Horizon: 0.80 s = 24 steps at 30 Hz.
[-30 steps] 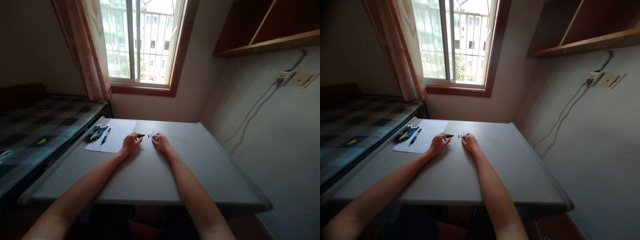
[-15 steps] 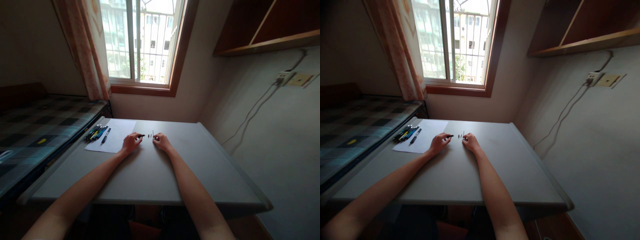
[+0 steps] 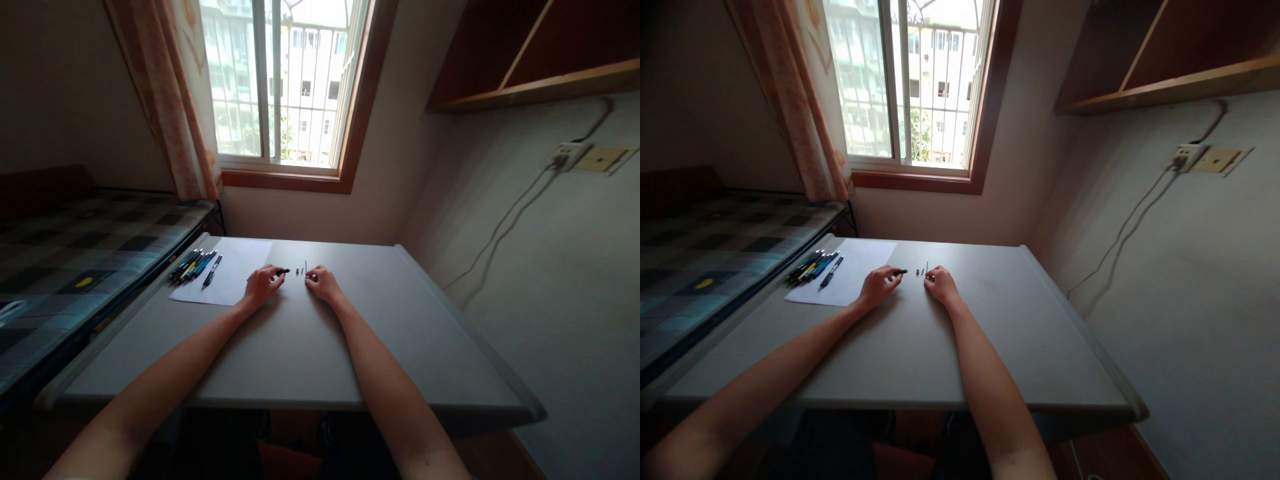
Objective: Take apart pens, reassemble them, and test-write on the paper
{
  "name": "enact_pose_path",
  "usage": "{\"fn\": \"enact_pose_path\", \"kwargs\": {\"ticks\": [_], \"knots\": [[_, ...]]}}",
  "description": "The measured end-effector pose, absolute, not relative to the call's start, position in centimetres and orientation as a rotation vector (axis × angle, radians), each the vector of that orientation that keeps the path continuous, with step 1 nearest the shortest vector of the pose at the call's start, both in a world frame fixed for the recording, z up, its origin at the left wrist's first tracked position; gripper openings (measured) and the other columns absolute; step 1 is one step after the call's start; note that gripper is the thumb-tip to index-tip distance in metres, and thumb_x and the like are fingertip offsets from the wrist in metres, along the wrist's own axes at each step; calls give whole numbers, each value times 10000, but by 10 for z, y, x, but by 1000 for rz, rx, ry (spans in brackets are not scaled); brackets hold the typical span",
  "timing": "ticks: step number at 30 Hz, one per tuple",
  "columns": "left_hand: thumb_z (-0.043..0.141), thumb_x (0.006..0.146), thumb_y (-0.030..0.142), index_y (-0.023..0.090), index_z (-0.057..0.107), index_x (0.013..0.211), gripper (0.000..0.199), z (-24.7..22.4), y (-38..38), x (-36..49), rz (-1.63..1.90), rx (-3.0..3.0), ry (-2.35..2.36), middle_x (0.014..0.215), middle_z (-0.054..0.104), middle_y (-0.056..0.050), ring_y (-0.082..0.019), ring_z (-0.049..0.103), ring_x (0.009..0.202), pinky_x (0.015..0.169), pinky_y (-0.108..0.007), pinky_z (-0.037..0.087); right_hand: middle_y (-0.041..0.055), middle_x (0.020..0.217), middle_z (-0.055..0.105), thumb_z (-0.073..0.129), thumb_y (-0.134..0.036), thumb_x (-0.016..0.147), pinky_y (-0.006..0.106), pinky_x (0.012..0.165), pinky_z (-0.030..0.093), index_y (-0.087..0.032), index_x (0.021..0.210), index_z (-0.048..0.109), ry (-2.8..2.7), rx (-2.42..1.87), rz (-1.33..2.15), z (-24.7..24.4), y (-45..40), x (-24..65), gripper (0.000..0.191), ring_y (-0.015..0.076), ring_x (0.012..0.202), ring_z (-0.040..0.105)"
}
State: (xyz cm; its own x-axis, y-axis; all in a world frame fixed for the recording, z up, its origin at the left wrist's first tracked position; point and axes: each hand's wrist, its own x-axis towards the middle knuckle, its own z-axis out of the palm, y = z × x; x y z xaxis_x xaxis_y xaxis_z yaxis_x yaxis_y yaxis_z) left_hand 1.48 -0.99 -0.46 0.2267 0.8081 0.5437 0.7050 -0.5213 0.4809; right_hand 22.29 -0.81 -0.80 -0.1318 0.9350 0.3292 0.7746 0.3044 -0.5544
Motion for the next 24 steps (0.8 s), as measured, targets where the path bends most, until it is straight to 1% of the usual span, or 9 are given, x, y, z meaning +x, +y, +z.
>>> {"fn": "enact_pose_path", "kwargs": {"ticks": [9, 18, 21, 24], "knots": [[527, 810, 333, 233, 673, 911, 204, -5, -10, 14, 1166, 2347, 1466, 848, 659, -4, -117, 579, 642, 652, -239, 443, 56, 870, 611, 605, -194, 729, 240, 772, 441, -154, 913, 692, -1934, -1499, 340, -9, -8, 222, 207, 116, 730, 570], [535, 805, 313, 219, 676, 899, 194, -4, -9, 15, 1182, 2354, 1435, 817, 647, -5, -117, 576, 640, 667, -243, 452, 56, 851, 623, 608, -161, 704, 252, 750, 451, -136, 989, 656, -1911, -1451, 346, -11, -6, 223, 290, 116, 694, 554], [540, 799, 289, 211, 679, 898, 187, -4, -8, 15, 1198, 2357, 1401, 797, 636, -7, -117, 573, 638, 669, -248, 457, 49, 836, 623, 595, -170, 724, 255, 731, 454, -143, 991, 647, -1895, -1440, 342, -11, -6, 223, 274, 112, 668, 549], [543, 784, 230, 207, 677, 927, 197, -6, -7, 15, 1211, 2379, 1349, 773, 614, -4, -116, 572, 641, 673, -251, 462, 44, 829, 617, 572, -177, 751, 254, 703, 457, -145, 989, 639, -1866, -1418, 352, -11, -6, 223, 250, 103, 630, 546]]}}
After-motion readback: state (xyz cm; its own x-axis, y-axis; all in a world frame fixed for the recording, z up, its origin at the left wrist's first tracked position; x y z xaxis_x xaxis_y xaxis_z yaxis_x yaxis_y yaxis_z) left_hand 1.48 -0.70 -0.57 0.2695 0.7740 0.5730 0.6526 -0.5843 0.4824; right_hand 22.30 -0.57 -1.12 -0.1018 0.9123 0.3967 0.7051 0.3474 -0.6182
